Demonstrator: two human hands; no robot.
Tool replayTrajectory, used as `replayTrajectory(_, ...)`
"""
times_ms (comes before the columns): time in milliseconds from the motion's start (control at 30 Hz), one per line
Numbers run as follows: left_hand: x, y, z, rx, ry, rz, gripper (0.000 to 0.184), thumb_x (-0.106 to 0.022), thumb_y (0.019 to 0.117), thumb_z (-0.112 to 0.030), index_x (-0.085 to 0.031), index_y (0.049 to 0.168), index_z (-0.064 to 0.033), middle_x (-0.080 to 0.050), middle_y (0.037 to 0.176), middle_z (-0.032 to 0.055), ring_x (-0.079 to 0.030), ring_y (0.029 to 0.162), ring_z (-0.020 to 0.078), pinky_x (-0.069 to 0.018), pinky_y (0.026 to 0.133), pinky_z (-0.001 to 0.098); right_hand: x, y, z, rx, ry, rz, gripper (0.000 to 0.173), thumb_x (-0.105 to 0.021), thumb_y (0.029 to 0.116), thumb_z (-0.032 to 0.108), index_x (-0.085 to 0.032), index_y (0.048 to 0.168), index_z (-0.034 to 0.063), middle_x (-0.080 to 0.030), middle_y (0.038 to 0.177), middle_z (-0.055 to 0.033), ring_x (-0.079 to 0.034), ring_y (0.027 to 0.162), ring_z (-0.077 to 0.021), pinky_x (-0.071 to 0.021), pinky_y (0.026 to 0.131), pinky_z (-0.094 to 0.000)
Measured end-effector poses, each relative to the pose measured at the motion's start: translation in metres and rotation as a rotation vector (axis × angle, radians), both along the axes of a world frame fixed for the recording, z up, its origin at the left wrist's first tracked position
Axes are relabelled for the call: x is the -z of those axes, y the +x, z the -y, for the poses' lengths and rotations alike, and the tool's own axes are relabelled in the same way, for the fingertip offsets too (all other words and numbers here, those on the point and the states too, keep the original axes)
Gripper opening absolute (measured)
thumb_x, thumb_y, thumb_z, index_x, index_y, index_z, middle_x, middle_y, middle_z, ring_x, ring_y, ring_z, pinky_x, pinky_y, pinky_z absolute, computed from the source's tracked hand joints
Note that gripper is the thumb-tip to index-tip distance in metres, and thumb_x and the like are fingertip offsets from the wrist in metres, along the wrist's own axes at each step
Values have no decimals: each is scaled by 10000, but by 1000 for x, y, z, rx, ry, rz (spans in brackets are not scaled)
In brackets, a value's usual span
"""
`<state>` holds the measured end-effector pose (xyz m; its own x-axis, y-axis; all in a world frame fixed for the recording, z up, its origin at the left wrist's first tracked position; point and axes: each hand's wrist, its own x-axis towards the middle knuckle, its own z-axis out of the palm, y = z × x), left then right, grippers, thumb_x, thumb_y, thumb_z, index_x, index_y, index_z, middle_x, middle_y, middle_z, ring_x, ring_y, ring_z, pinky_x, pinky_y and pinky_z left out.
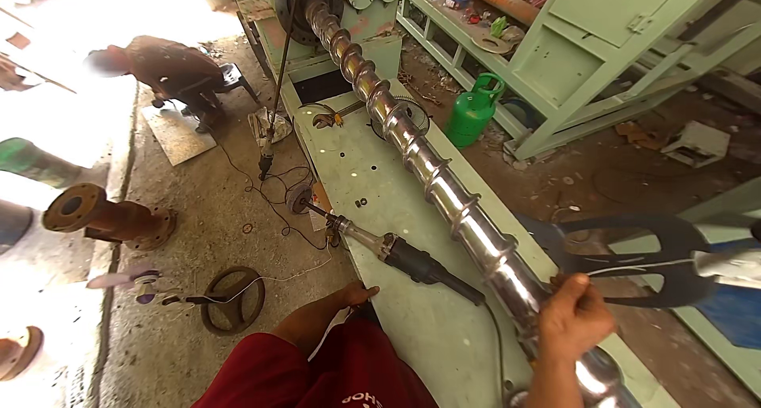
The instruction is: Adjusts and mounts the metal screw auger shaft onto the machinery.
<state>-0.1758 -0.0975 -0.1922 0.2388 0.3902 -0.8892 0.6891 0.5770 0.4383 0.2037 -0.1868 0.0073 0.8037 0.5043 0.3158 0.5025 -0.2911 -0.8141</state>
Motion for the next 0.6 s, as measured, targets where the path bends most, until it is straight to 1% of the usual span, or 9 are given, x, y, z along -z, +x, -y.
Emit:
replayTrajectory(300, 0, 0, 0, 7, 2, 4, 693, -564, 1015, -585, -569, 1335, 29, -692, 1177, 234, -721, 1025, 321, -589, 910, 495, 1, 1, 0, 3, 0, 3, 464, -447, 1115, 319, -714, 969, -32, -710, 839, -101, -679, 774, -81, -559, 758, -293)
replayTrajectory(600, 0, 0, 0, 11, -4, 3, 686, -557, 1020, -582, -569, 1337, 26, -691, 1176, 232, -719, 1026, 317, -587, 908, 492, 0, 0, 0, 2, -7, 4, 461, -448, 1114, 312, -709, 984, -46, -711, 851, -118, -684, 788, -92, -561, 765, -297)
